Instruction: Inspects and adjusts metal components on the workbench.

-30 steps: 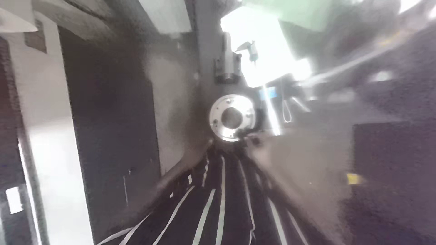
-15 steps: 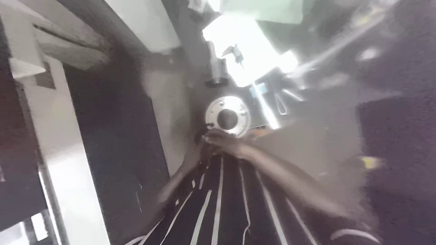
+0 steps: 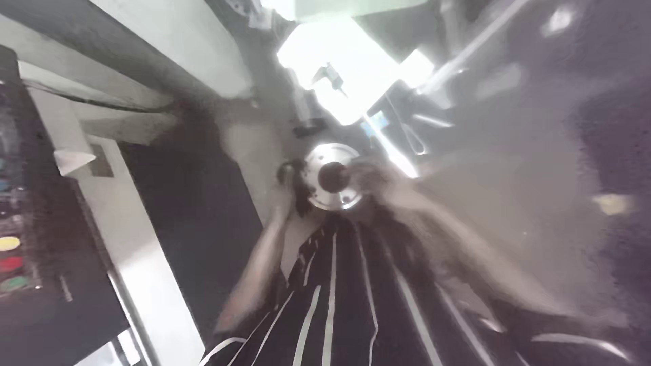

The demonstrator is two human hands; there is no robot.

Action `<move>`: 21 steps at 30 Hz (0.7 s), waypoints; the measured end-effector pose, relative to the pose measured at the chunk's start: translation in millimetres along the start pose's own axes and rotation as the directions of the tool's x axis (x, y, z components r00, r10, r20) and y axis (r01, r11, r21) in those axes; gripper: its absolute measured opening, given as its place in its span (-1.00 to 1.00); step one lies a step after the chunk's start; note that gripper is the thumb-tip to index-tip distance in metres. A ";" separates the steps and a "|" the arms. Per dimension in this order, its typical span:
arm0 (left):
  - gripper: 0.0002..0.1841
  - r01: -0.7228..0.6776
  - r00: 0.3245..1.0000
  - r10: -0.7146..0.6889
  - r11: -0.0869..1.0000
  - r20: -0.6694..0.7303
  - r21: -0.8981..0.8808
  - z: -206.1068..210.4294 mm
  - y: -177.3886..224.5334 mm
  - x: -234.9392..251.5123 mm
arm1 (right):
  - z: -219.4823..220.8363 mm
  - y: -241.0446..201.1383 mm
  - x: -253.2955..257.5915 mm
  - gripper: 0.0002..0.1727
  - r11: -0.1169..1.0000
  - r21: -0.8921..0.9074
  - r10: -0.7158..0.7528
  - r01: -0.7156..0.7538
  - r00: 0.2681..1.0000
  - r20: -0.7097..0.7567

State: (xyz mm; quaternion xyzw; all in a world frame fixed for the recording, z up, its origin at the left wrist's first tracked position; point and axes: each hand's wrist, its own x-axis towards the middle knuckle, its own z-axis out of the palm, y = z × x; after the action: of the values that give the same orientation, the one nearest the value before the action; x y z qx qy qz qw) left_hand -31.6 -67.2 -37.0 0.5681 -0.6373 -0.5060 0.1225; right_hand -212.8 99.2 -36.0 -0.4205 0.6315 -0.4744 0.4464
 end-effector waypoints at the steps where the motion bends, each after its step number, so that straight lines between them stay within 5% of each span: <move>1: -0.55 -0.008 0.999 0.006 0.998 -0.036 -0.066 -1.0 6.6 1.2 | -19.7 13.4 -14.6 -0.67 0.997 0.075 0.013 -0.003 0.990 -0.142; 5: -0.54 -0.124 0.991 0.092 0.918 -0.102 -0.376 -12.8 -10.8 23.4 | -72.6 58.5 -76.9 -0.68 0.951 0.221 0.298 -0.214 0.823 -0.484; 7: -0.49 -0.103 0.994 0.078 0.902 -0.077 -0.419 -13.8 -7.8 25.8 | -71.6 64.8 -103.1 -0.66 0.912 0.215 0.410 -0.350 0.790 -0.455; 10: -0.46 -0.058 0.998 0.052 0.887 -0.024 -0.458 -2.7 22.3 12.8 | -46.8 92.9 -129.6 -0.61 0.893 0.216 0.445 -0.394 0.846 -0.293; 13: -0.48 -0.164 0.964 0.246 0.856 0.106 -0.490 17.4 77.1 -13.6 | -25.8 106.4 -141.5 -0.60 0.893 0.220 0.440 -0.392 0.865 -0.242; 17: -0.51 -0.447 0.700 0.678 0.661 0.225 -0.603 48.8 147.4 -26.7 | -23.7 103.6 -150.3 -0.58 0.902 0.206 0.426 -0.380 0.860 -0.281; 21: -0.62 -0.588 0.520 0.834 0.505 0.183 -0.632 87.9 191.0 -27.4 | -33.0 89.4 -154.5 -0.53 0.910 0.140 0.415 -0.391 0.835 -0.361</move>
State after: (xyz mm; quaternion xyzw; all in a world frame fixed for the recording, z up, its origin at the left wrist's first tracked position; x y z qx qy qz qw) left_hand -201.7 -29.7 84.1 0.0483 -0.6737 -0.6692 0.3098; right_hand -215.9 271.7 -92.6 -0.1638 0.7659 -0.4614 0.4167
